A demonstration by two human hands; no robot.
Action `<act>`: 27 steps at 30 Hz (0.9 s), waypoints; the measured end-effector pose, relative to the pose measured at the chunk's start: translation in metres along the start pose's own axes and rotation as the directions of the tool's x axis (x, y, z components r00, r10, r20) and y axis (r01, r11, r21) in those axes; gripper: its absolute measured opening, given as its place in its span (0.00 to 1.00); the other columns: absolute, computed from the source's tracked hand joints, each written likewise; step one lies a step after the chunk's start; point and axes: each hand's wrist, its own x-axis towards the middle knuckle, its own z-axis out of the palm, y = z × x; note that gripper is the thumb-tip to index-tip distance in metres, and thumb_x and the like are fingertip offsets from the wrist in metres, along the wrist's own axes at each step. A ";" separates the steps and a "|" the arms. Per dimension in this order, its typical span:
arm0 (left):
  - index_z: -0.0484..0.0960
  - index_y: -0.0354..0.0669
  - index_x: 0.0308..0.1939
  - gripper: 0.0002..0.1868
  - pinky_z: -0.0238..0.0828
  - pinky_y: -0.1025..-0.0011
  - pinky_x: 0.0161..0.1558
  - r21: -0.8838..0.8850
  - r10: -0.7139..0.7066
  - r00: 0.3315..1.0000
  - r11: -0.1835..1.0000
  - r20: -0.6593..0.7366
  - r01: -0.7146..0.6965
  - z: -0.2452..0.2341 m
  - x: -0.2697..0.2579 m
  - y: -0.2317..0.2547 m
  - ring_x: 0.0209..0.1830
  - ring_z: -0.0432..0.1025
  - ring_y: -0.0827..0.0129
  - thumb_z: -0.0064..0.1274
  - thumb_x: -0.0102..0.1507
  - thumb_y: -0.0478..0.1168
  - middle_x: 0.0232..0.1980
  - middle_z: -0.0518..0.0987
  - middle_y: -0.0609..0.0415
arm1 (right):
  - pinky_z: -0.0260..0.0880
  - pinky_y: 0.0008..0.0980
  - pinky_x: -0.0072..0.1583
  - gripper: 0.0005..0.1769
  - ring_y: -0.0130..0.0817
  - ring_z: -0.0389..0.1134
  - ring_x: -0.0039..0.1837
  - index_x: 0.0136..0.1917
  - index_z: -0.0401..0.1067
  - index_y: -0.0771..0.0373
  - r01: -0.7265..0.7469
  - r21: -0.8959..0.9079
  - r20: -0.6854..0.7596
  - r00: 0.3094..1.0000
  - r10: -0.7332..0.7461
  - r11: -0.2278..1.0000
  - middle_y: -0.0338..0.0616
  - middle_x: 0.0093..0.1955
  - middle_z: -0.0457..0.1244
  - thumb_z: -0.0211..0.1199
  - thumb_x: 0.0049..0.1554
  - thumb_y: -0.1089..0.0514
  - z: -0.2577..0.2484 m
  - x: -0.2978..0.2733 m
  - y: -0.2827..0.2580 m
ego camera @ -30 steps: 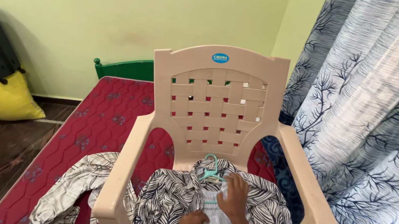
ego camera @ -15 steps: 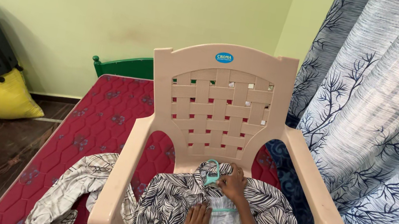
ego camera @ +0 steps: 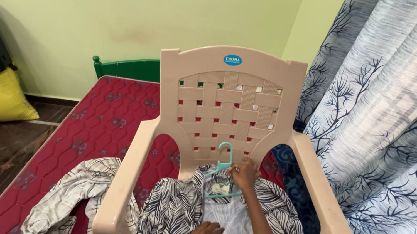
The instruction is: The person places a patterned shirt on a plastic chair, picks up a hanger, and inserts it into the shirt. They then button the shirt while it is on the hanger and lift the hanger to display the shirt.
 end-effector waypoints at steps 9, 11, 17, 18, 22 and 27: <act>0.84 0.37 0.50 0.14 0.66 0.59 0.62 -0.093 0.202 0.977 0.976 0.073 -0.195 0.002 -0.002 -0.004 0.61 0.71 0.53 0.56 0.60 0.33 0.59 0.78 0.46 | 0.57 0.61 0.61 0.11 0.40 0.71 0.54 0.37 0.84 0.37 -0.240 -0.097 0.181 0.950 0.254 0.966 0.32 0.43 0.72 0.68 0.49 0.35 0.012 0.001 -0.002; 0.83 0.38 0.52 0.16 0.65 0.57 0.61 -0.063 0.140 0.989 0.989 0.049 -0.137 0.004 -0.003 -0.003 0.60 0.72 0.53 0.57 0.60 0.34 0.57 0.78 0.44 | 0.57 0.62 0.60 0.12 0.39 0.72 0.53 0.37 0.84 0.37 -0.228 -0.141 0.187 0.950 0.252 0.964 0.31 0.43 0.72 0.66 0.51 0.35 0.016 0.005 0.001; 0.78 0.42 0.51 0.16 0.67 0.56 0.54 -0.008 -0.097 0.936 0.995 -0.339 0.101 -0.017 0.008 0.006 0.52 0.74 0.52 0.53 0.59 0.35 0.50 0.80 0.48 | 0.61 0.65 0.55 0.30 0.50 0.69 0.56 0.55 0.76 0.49 -0.005 -0.088 0.138 0.990 0.017 0.996 0.46 0.51 0.69 0.75 0.42 0.38 0.007 0.002 0.026; 0.77 0.40 0.51 0.16 0.66 0.55 0.53 -0.091 -0.255 0.906 0.967 -0.338 0.238 -0.025 0.014 0.006 0.50 0.73 0.51 0.53 0.59 0.37 0.49 0.80 0.46 | 0.64 0.62 0.53 0.35 0.53 0.68 0.55 0.57 0.74 0.54 0.065 -0.101 0.076 0.995 -0.057 0.993 0.50 0.52 0.68 0.77 0.38 0.41 0.003 -0.003 0.033; 0.73 0.35 0.54 0.25 0.69 0.54 0.49 -0.073 -0.462 0.747 0.868 -0.477 0.490 -0.058 0.050 -0.007 0.47 0.73 0.47 0.59 0.59 0.46 0.48 0.78 0.40 | 0.71 0.50 0.52 0.34 0.53 0.69 0.56 0.54 0.71 0.65 0.082 -0.288 0.128 0.991 -0.047 0.954 0.56 0.51 0.67 0.77 0.35 0.52 -0.011 -0.026 0.055; 0.69 0.31 0.61 0.37 0.73 0.55 0.48 -0.160 -0.749 0.598 0.652 -0.285 0.741 -0.054 0.076 -0.049 0.44 0.77 0.46 0.64 0.56 0.49 0.44 0.81 0.37 | 0.72 0.49 0.58 0.22 0.55 0.72 0.53 0.55 0.75 0.62 0.066 -0.134 0.168 0.985 -0.043 0.989 0.58 0.51 0.69 0.68 0.47 0.57 -0.009 -0.059 0.070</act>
